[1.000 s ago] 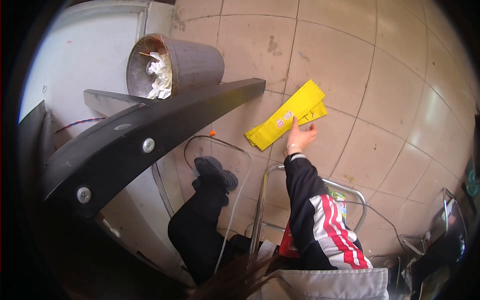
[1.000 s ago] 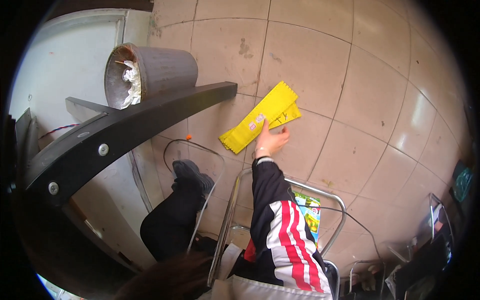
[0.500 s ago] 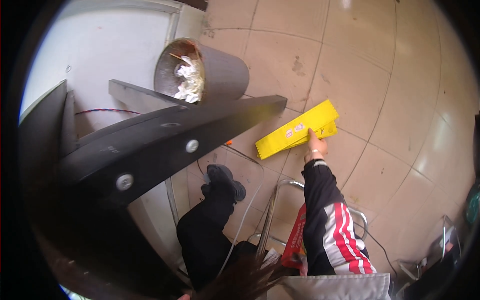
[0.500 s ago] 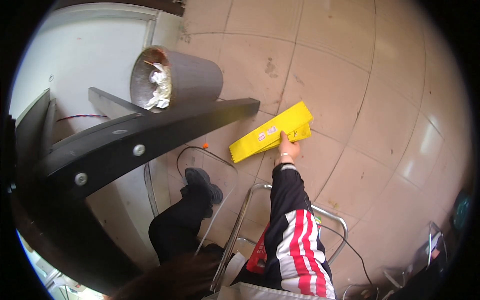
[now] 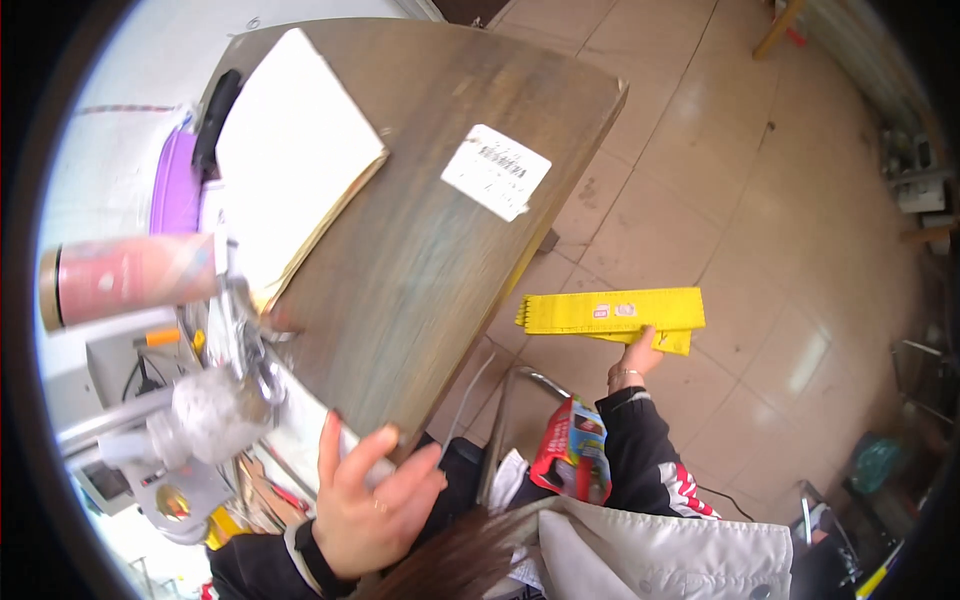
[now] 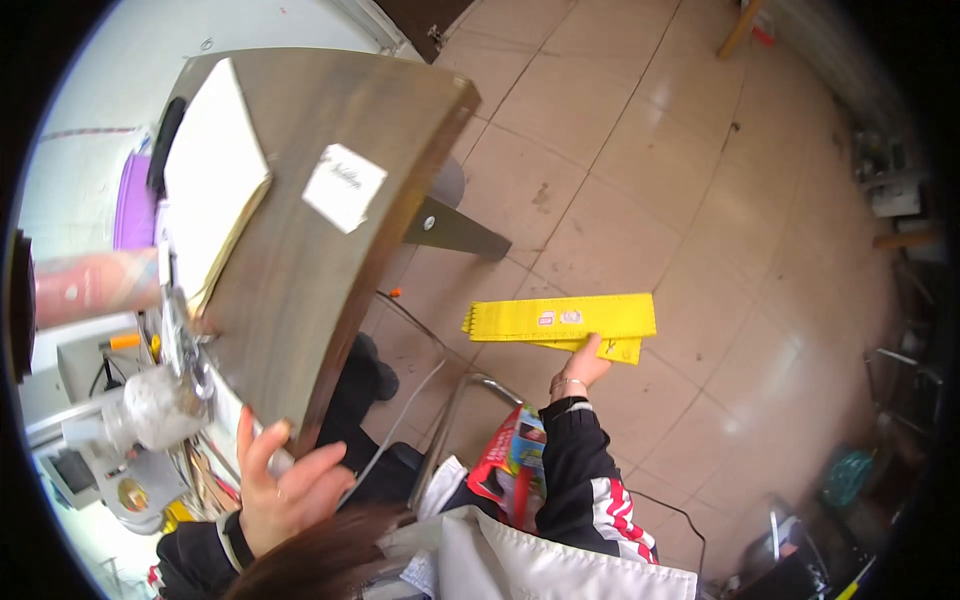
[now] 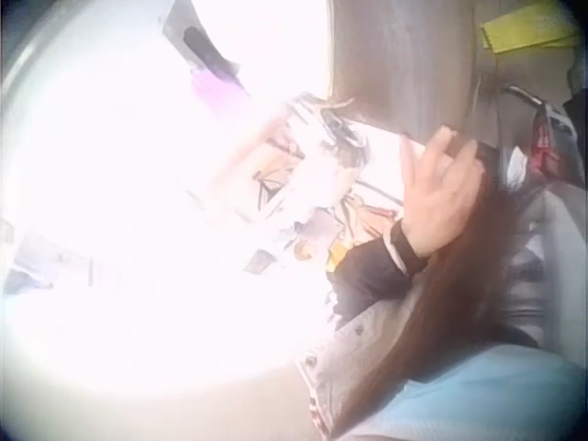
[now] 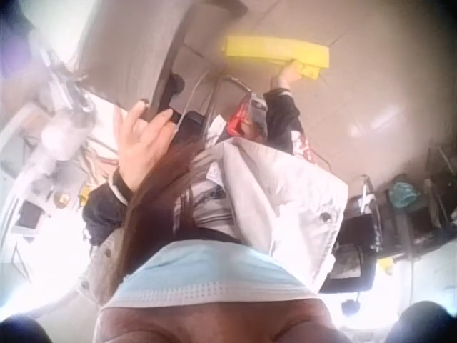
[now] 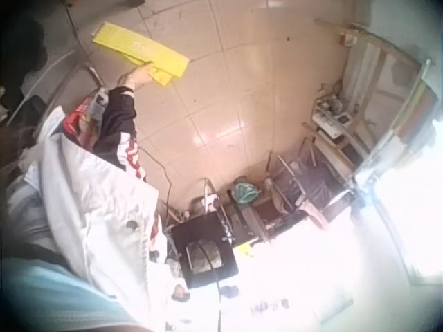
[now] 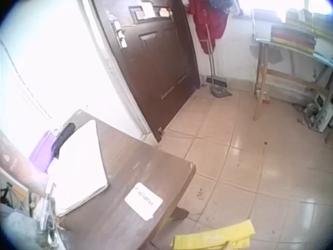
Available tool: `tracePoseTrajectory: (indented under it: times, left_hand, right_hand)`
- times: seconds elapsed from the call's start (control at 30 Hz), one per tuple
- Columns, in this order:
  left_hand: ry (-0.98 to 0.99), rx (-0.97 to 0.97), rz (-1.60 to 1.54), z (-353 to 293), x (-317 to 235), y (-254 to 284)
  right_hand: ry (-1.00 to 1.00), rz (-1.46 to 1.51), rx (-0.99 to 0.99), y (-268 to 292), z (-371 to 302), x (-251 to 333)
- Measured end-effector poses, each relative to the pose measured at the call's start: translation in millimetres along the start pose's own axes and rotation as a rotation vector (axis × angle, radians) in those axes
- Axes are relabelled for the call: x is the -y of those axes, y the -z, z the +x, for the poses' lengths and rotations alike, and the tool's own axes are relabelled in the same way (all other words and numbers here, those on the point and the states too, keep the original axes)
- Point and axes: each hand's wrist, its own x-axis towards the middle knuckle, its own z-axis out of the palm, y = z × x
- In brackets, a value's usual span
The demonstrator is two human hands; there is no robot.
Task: Manually assembling small electronic parts using tweezers, adhesive, and a specialized machine at a workbench.
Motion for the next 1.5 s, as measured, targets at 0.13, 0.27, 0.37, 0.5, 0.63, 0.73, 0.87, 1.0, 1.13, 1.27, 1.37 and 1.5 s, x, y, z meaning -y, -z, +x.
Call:
tracePoseTrajectory:
  times: [0.13,0.27,0.37,0.5,0.63,0.73,0.87,1.0,1.13,1.27,1.37,1.5]
  left_hand:
    - [-0.009,-0.039,-0.039,14.4,57.5,-74.9]
    - [-0.044,-0.018,-0.120,-18.5,77.8,-95.8]
    - [-0.068,-0.135,-0.235,-46.7,99.8,-112.1]
    - [-0.087,-0.403,-0.125,-77.2,74.2,-94.8]
    - [-0.239,-0.645,0.169,-127.2,45.1,-71.3]
    - [-0.319,-0.785,0.298,-150.7,33.7,-57.0]
    - [-0.420,-0.680,0.183,-164.4,20.1,-32.8]
    - [-0.377,-0.664,-0.081,-171.3,5.6,-29.9]
    - [-0.252,-0.783,-0.455,-182.9,-2.9,-43.6]
    - [0.114,-0.964,-0.143,-198.7,-13.3,-33.7]
    - [0.341,-1.003,-0.961,-205.2,-19.8,-50.4]
    - [0.356,-0.951,-1.116,-214.3,-22.7,-57.8]
  right_hand:
    - [-0.078,0.178,0.068,-31.6,-13.4,43.2]
    - [-0.013,0.185,0.264,-17.2,-45.2,104.6]
    - [-0.026,0.270,0.393,-17.1,-89.4,136.6]
    - [-0.066,0.287,0.703,-11.0,-138.3,216.9]
    - [-0.077,0.250,0.862,13.1,-199.2,256.7]
    - [-0.124,0.231,0.999,26.4,-232.1,265.7]
    - [-0.127,0.155,1.064,33.6,-261.1,261.7]
    - [-0.195,0.081,1.102,46.4,-278.7,253.1]
    - [-0.159,0.021,1.108,60.2,-285.9,254.1]
    - [0.113,0.139,1.173,71.1,-255.9,272.5]
    - [0.622,0.220,0.965,60.9,-253.7,292.0]
    - [0.793,0.111,1.109,66.0,-267.8,313.8]
